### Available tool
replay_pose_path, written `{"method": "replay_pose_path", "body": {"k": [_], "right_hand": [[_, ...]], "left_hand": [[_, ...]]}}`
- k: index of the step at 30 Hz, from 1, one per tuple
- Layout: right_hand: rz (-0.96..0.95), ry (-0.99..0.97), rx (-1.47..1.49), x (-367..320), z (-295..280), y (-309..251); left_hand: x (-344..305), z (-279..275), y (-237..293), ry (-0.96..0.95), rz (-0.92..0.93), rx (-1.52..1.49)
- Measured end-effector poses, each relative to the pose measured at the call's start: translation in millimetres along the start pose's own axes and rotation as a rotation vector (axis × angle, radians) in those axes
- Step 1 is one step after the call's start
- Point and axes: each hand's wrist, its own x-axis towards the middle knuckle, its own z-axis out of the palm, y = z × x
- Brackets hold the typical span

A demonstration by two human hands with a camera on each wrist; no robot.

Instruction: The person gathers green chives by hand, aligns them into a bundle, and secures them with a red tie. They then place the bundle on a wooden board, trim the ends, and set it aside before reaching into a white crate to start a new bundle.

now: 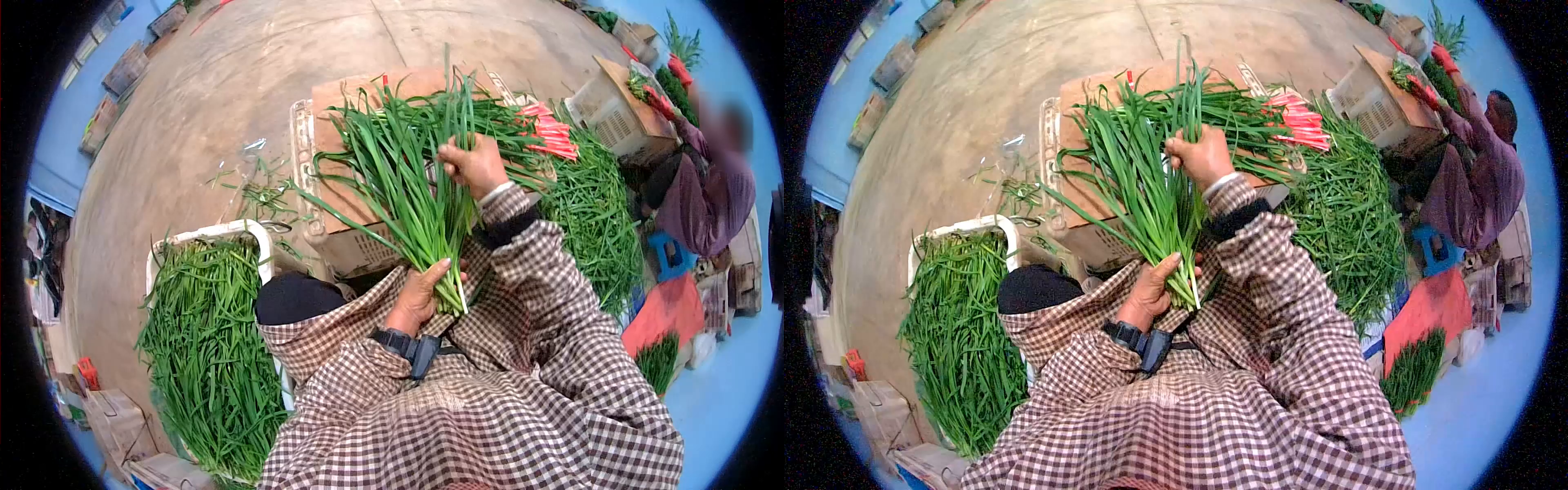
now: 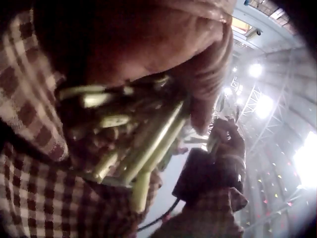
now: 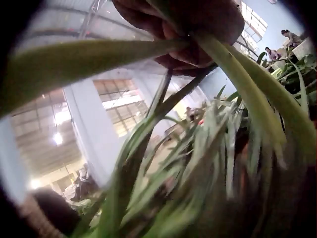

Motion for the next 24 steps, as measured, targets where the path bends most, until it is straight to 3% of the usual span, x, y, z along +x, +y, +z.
{"method": "replay_pose_path", "body": {"k": [6,10,11,13,15,17,19,22,23,24], "right_hand": [[-0.078,-0.004,-0.041,19,2,-19],[-0.101,0.127,-0.226,34,-10,-43],[-0.200,0.191,-0.052,50,-17,-38],[-0.244,0.256,-0.312,77,-50,-52],[-0.281,0.252,-0.295,98,-92,-71],[-0.470,0.366,-0.306,76,-121,-106],[-0.421,0.463,-0.412,70,-179,-132],[-0.305,0.400,-0.209,41,-295,-163],[-0.291,0.489,-0.250,14,-316,-167],[-0.270,0.727,-0.353,-7,-324,-171]], "left_hand": [[3,-4,-3,0.015,-0.003,0.056],[-2,2,2,0.078,-0.020,0.088],[-1,0,1,0.075,-0.023,0.091],[4,-7,-3,0.040,-0.015,0.082],[4,-9,-3,0.032,-0.012,0.094],[3,-8,-1,0.038,-0.044,0.076],[0,-2,1,0.049,-0.015,0.067],[1,-7,-2,0.046,-0.023,0.033],[2,-10,-1,0.030,-0.060,0.009],[1,-10,1,0.017,-0.074,0.012]]}}
